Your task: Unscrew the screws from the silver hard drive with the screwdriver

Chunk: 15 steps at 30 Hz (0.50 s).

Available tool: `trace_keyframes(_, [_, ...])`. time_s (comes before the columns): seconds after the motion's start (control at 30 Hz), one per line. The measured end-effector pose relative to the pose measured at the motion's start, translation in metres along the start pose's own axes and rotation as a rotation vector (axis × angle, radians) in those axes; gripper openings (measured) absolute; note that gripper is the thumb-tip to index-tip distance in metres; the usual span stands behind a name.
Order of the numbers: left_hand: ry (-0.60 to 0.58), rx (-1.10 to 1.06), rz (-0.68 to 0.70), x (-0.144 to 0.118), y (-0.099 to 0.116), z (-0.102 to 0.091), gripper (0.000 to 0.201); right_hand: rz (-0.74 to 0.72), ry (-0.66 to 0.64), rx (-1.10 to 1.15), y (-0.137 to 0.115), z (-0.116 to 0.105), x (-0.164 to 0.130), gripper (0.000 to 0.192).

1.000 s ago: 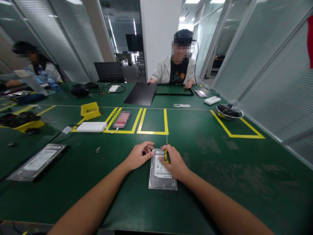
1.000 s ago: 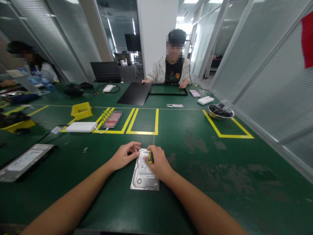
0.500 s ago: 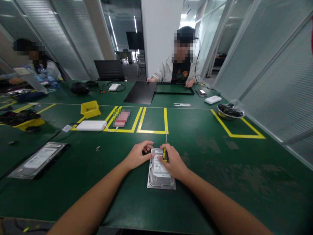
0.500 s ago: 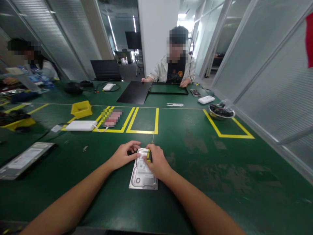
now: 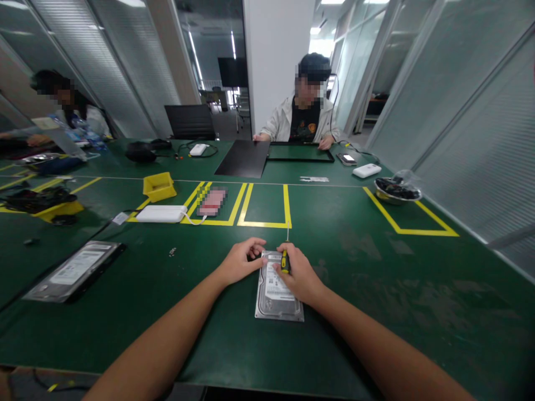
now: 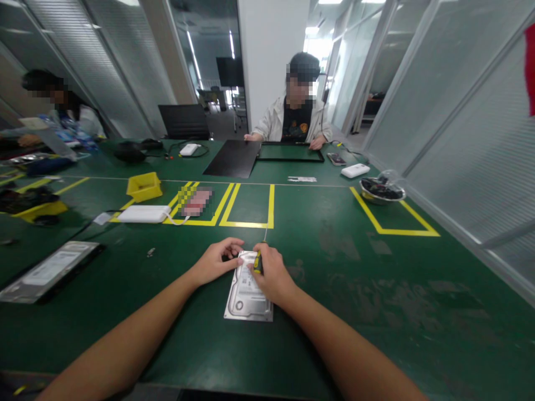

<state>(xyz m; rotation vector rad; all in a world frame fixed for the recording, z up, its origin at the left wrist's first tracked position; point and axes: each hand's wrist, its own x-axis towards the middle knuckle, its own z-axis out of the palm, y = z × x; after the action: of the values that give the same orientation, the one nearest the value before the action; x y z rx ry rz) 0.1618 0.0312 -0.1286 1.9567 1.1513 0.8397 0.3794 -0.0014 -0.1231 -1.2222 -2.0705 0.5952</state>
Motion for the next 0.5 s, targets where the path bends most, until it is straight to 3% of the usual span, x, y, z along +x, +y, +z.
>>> trace_keyframes(0.2, [0.004, -0.012, -0.019, 0.001, 0.001, 0.001, 0.034, -0.014, 0.059, -0.031, 0.001, -0.004, 0.002, 0.033])
trace_keyframes(0.5, [0.001, -0.049, -0.039, 0.005, -0.005, 0.001, 0.026, -0.066, 0.108, 0.050, -0.012, -0.026, 0.012, 0.028])
